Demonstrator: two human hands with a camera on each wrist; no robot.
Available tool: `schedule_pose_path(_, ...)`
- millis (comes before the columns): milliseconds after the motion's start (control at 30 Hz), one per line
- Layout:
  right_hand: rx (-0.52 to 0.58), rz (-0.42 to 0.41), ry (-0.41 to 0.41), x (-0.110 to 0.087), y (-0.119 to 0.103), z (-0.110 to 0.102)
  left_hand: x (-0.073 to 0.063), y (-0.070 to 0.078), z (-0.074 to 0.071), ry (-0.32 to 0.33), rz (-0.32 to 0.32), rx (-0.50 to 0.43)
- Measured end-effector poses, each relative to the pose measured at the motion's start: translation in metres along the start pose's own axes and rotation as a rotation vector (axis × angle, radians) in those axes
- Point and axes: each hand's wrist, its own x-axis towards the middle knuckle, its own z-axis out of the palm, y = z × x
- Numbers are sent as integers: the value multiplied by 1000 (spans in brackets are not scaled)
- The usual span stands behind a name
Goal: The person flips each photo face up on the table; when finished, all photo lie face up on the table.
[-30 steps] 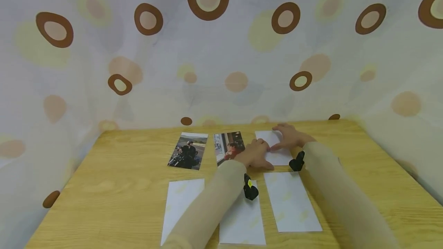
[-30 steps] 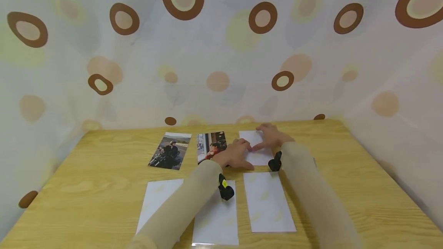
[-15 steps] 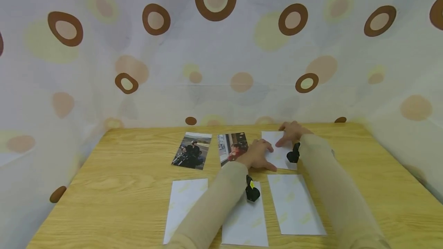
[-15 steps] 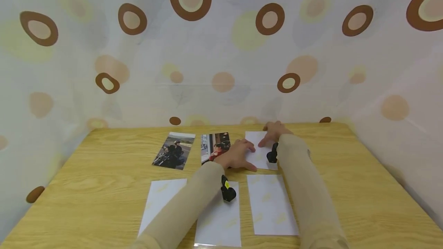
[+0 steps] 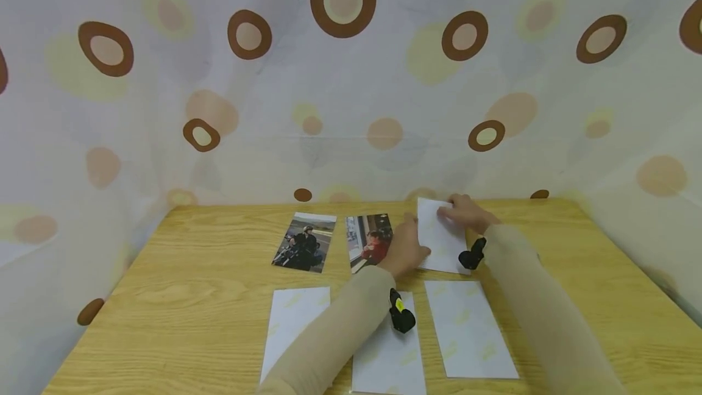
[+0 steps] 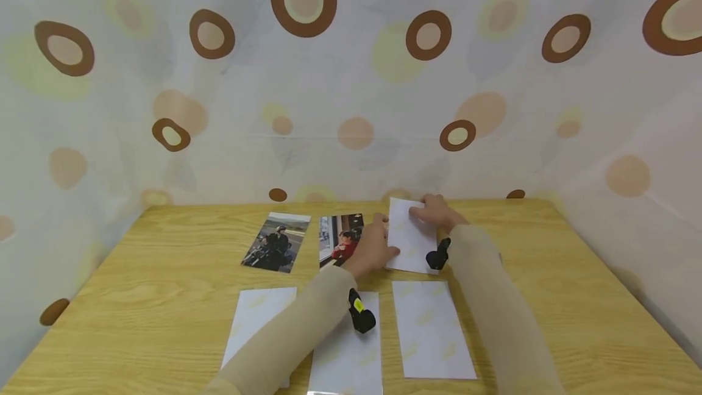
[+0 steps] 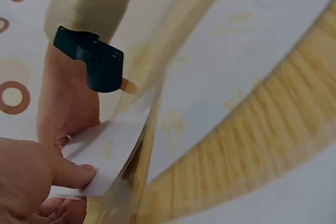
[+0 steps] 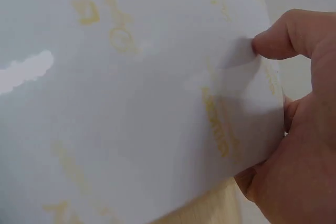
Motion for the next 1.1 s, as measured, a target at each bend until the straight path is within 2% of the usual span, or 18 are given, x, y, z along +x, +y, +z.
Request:
schedule_pose_path(133, -26, 22, 65, -9, -8, 2, 1, 4, -3, 40, 22, -169)
schedule_pose_path(200, -59, 15, 95, -15, -14, 2, 1, 8, -4, 65, 11, -231)
schedule_pose_path(267, -57, -7, 86, -22, -22, 2, 0, 11, -5, 108, -9, -278)
schedule_pose_path(367, 12, -27, 12, -33, -34, 2, 0, 16, -5, 185, -32, -359)
schedule_pose_path(433, 87, -21, -60, -39, -40, 3, -1, 18, -6, 219, -19, -407)
schedule_pose_path(500, 125, -13, -102, -44, -44, 3, -2, 19, -6, 224, 18, -442)
schedule_pose_path(600, 130, -3, -140, -51, -48, 2, -3, 21, -6, 179, 82, -490)
schedule_pose_path(700, 96, 12, -158, -58, -52, -4, -5, 22, -6, 72, 88, -534)
schedule_pose_path(767, 102, 23, -167, -61, -53, -9, -5, 24, -7, -13, 73, -529)
schedule_pose_path(833, 103, 23, -174, -64, -53, -15, -4, 25, -7, -86, 56, -492)
schedule_pose_path(900, 113, 27, -179, -66, -53, -21, -3, 25, -7, -140, 67, -423)
schedule_pose_path(1100, 104, -11, -192, -75, -50, -31, -9, 15, 3, -199, 149, -193)
